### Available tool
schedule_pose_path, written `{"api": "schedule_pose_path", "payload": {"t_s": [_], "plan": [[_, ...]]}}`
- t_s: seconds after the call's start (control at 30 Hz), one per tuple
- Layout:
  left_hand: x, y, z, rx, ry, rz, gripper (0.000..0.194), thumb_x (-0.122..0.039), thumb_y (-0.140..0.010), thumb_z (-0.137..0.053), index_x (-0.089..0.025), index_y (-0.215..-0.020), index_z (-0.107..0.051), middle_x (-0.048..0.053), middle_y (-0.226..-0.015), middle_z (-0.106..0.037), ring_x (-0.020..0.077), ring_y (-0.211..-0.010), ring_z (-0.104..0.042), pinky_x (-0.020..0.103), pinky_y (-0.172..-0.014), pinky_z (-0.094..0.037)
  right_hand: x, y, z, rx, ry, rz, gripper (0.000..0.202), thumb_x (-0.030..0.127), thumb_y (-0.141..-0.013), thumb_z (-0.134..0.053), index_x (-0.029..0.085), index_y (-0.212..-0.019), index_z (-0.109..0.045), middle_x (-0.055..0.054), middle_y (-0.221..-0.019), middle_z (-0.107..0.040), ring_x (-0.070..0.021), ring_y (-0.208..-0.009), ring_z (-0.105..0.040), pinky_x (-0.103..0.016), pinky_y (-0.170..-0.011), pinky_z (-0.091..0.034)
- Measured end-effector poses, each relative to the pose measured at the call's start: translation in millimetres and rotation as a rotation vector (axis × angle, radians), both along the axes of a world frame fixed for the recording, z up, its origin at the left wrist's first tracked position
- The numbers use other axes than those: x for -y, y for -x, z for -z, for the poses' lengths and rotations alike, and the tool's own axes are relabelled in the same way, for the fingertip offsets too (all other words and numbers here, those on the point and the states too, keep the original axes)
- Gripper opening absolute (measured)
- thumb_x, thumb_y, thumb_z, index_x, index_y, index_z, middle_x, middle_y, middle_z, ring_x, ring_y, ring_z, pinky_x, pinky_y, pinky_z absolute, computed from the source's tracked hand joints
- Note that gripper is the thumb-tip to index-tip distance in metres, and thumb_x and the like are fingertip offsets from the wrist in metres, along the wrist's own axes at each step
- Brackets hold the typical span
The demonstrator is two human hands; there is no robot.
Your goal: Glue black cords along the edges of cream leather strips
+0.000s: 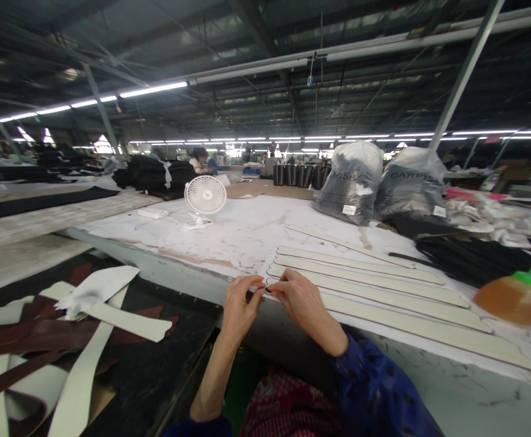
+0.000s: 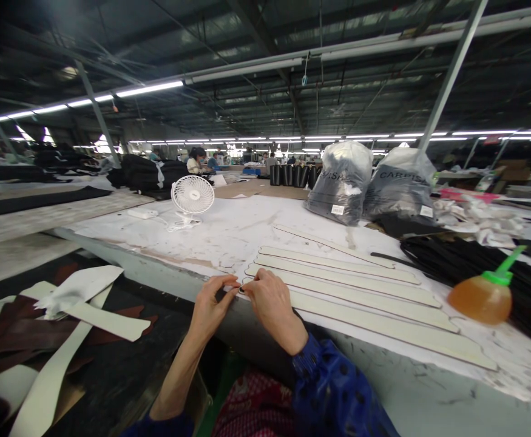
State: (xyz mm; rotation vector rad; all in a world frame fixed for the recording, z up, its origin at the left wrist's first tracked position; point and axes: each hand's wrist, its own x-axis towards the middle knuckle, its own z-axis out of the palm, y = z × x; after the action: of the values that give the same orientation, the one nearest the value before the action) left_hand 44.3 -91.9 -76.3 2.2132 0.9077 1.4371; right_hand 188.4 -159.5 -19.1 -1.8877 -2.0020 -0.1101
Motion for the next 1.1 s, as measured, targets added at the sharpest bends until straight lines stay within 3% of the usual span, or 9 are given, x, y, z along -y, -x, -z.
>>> {"api": "schedule_pose_path", "payload": {"t_s": [0.2, 0.37, 0.5, 1.1], "plan": [[-2.1, 5.7, 0.3, 0.104, 0.116, 0.031, 0.019, -0.026, -0.089, -0.047, -0.021, -0.101, -0.061, 0.005, -0.096, -0.069, 0.0211, -0.099, -0.061, 0.036, -0.091, -0.044, -1.0, -0.8, -1.2, 0.018, 0.013, -0.007, 0.022, 0.025, -0.091, -0.053, 0.031, -0.096, -0.074, -0.004, -0.089, -0.060, -0.0166, -0.083, -0.056, -0.026, -0.065, -0.036], [4.6, 8.1, -2.3, 0.088, -0.007, 0.056, 0.021, -0.022, -0.091, -0.041, -0.022, -0.098, -0.061, 0.005, -0.101, -0.066, 0.0193, -0.102, -0.059, 0.032, -0.092, -0.044, -2.3, -2.3, -1.4, 0.007, 0.018, -0.016, 0.023, 0.024, -0.090, -0.053, 0.032, -0.095, -0.074, -0.004, -0.088, -0.060, -0.0174, -0.085, -0.058, -0.026, -0.066, -0.037], [6.8, 5.0, 0.3, 0.052, 0.000, 0.131, 0.023, -0.020, -0.092, -0.039, -0.022, -0.100, -0.060, 0.005, -0.099, -0.067, 0.0177, -0.098, -0.061, 0.029, -0.087, -0.046, -2.1, -1.9, -2.2, 0.010, 0.029, -0.016, 0.024, 0.024, -0.091, -0.051, 0.031, -0.093, -0.074, -0.004, -0.088, -0.060, -0.0169, -0.084, -0.058, -0.025, -0.064, -0.036], [4.7, 7.6, 3.6, 0.006, -0.054, 0.150, 0.023, -0.017, -0.094, -0.038, -0.020, -0.108, -0.057, 0.005, -0.099, -0.068, 0.0153, -0.096, -0.062, 0.027, -0.087, -0.047, -0.4, 0.4, -1.3, 0.016, 0.027, -0.003, 0.024, 0.024, -0.092, -0.050, 0.030, -0.092, -0.074, -0.004, -0.090, -0.059, -0.0163, -0.086, -0.056, -0.025, -0.063, -0.036]]}}
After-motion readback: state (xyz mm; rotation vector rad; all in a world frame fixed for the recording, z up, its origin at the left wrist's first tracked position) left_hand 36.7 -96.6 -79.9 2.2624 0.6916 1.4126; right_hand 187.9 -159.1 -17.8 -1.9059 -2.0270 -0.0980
